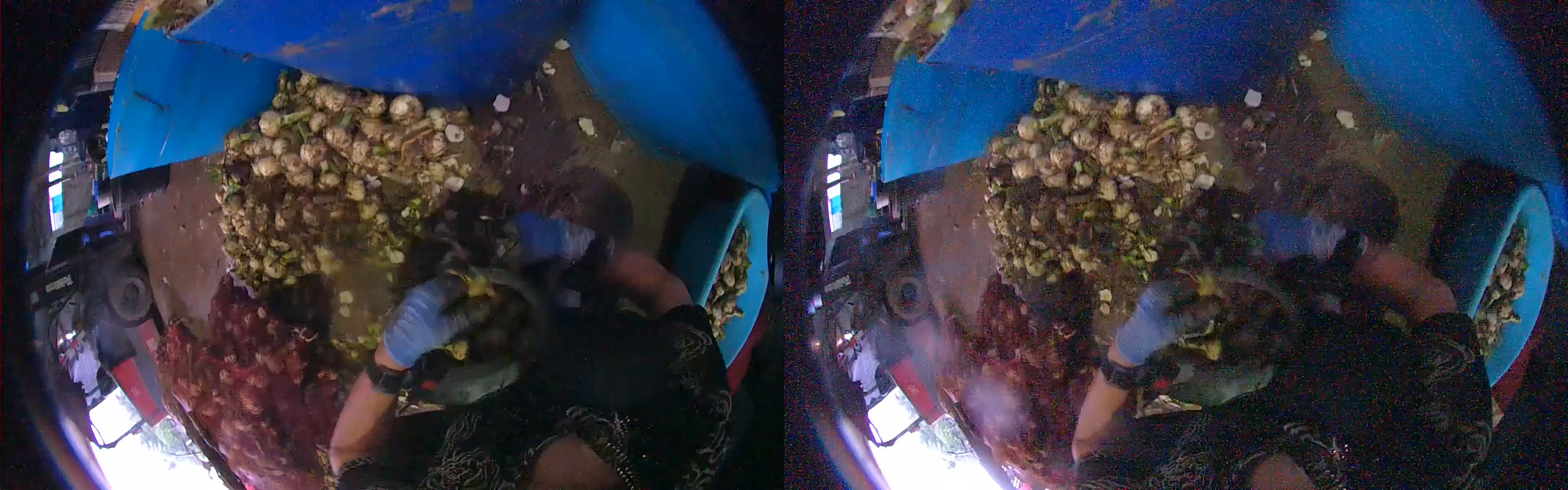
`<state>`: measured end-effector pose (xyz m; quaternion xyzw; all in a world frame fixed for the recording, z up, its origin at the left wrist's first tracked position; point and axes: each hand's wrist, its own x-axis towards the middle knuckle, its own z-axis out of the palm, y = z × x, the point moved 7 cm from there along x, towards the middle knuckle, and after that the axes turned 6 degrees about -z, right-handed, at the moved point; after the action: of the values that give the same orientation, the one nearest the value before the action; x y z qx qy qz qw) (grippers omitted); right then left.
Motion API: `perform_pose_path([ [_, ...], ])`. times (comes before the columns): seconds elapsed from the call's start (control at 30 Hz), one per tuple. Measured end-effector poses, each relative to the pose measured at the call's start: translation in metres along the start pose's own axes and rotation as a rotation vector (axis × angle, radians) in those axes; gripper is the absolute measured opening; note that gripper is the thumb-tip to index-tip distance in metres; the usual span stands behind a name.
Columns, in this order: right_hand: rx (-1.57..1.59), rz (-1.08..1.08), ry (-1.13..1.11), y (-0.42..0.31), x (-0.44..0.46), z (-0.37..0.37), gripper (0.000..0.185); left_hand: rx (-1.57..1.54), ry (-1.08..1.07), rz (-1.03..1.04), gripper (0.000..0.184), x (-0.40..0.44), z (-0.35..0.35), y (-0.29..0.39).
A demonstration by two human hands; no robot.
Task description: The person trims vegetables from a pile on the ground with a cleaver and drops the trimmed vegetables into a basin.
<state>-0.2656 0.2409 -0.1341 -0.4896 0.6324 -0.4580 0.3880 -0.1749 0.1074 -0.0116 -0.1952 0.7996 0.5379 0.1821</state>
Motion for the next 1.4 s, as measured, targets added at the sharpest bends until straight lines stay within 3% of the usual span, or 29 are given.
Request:
perform_pose_path([
  [0.07, -0.315, 0.19, -0.07, 0.017, -0.01, -0.004, 0.033, 0.217, -0.246, 0.36, 0.042, -0.01, -0.001, 0.014],
  [0.1, -0.422, 0.253, -0.095, 0.029, -0.014, -0.008, 0.033, 0.219, -0.247, 0.359, 0.042, -0.009, -0.016, -0.006],
  [0.13, -0.546, 0.113, -0.297, 0.044, -0.012, 0.005, 0.041, 0.034, -0.132, 0.05, 0.044, 0.001, -0.038, -0.053],
  [0.2, -0.665, -0.031, -0.498, 0.04, -0.012, 0.02, 0.053, 0.136, 0.117, -0.215, 0.045, 0.015, -0.075, -0.114],
  [0.23, -0.351, 0.1, -0.158, 0.018, 0.0, -0.004, 0.064, 0.424, 0.245, -0.165, 0.045, 0.031, -0.093, -0.123],
  [0.27, -0.198, 0.177, 0.008, 0.013, 0.003, -0.016, 0.069, 0.426, 0.242, -0.159, 0.045, 0.049, -0.1, -0.148],
  [0.3, -0.035, 0.226, 0.189, 0.008, 0.004, -0.027, 0.075, 0.627, 0.274, 0.015, 0.044, 0.064, -0.102, -0.165],
  [0.33, 0.033, 0.282, 0.156, 0.011, 0.004, -0.024, 0.082, 0.823, 0.304, 0.192, 0.044, 0.072, -0.098, -0.176],
  [0.37, 0.1, 0.337, 0.123, 0.013, 0.003, -0.021, 0.088, 0.82, 0.3, 0.197, 0.044, 0.078, -0.096, -0.189],
  [0.4, 0.1, 0.344, 0.127, 0.01, 0.002, -0.02, 0.088, 0.959, 0.203, 0.049, 0.045, 0.085, -0.09, -0.204],
  [0.43, 0.053, 0.255, 0.214, -0.001, 0.002, -0.025, 0.071, 1.095, 0.104, -0.101, 0.046, 0.09, -0.087, -0.219],
  [0.47, 0.029, 0.21, 0.257, -0.006, 0.001, -0.03, 0.062, 1.093, 0.1, -0.097, 0.046, 0.09, -0.085, -0.222],
  [0.53, 0.126, 0.265, 0.243, -0.006, -0.002, -0.03, 0.054, 0.836, -0.098, -0.204, 0.046, 0.083, -0.071, -0.202],
  [0.6, 0.25, 0.365, 0.189, 0.003, -0.004, -0.024, 0.053, 0.715, -0.1, -0.304, 0.045, 0.072, -0.068, -0.161],
  [0.67, 0.128, 0.166, 0.251, -0.006, 0.001, -0.03, 0.053, 0.586, -0.101, -0.41, 0.044, 0.061, -0.066, -0.165],
  [0.7, 0.086, 0.099, 0.27, -0.01, 0.002, -0.031, 0.053, 0.413, -0.048, -0.389, 0.044, 0.057, -0.067, -0.177],
  [0.77, 0.014, 0.225, 0.214, -0.008, 0.006, -0.031, 0.079, 0.244, 0.012, -0.368, 0.043, 0.048, -0.073, -0.195],
  [0.8, -0.01, 0.265, 0.195, -0.01, 0.008, -0.032, 0.088, 0.038, 0.1, -0.192, 0.04, 0.046, -0.08, -0.191],
  [0.87, 0.029, 0.288, 0.156, -0.021, 0.014, -0.031, 0.087, -0.167, 0.185, -0.017, 0.037, 0.038, -0.096, -0.202],
  [0.97, -0.008, 0.17, 0.163, -0.034, 0.025, -0.028, 0.069, -0.119, 0.281, -0.055, 0.041, 0.026, -0.114, -0.191],
  [1.0, -0.025, 0.127, 0.169, -0.041, 0.029, -0.029, 0.064, -0.576, 0.217, -0.053, 0.041, 0.021, -0.099, -0.127],
  [1.03, -0.026, 0.252, 0.064, -0.044, 0.033, -0.025, 0.053, -1.031, 0.141, -0.046, 0.041, 0.02, -0.084, -0.083],
  [1.07, -0.027, 0.378, -0.042, -0.044, 0.033, -0.02, 0.046, -1.029, 0.143, -0.044, 0.041, 0.023, -0.078, -0.069],
  [1.1, -0.028, 0.376, -0.042, -0.042, 0.035, -0.014, 0.046, -0.776, 0.234, -0.011, 0.041, 0.024, -0.079, -0.056],
  [1.13, -0.036, 0.264, 0.069, -0.045, 0.041, -0.013, 0.044, -0.521, 0.32, 0.019, 0.041, 0.024, -0.08, -0.048],
  [1.17, -0.044, 0.153, 0.179, -0.048, 0.043, -0.014, 0.044, -0.522, 0.32, 0.02, 0.041, 0.025, -0.077, -0.049],
  [1.23, -0.044, 0.118, 0.177, -0.05, 0.045, -0.014, 0.042, -0.334, 0.322, 0.061, 0.047, 0.027, -0.071, -0.043],
  [1.33, 0.049, 0.145, 0.155, -0.064, 0.046, -0.019, 0.032, -0.48, 0.389, 0.039, 0.049, 0.024, -0.058, -0.031],
  [1.4, 0.142, 0.204, 0.133, -0.065, 0.044, -0.017, 0.026, -0.578, 0.402, 0.073, 0.051, 0.035, -0.057, -0.067],
])
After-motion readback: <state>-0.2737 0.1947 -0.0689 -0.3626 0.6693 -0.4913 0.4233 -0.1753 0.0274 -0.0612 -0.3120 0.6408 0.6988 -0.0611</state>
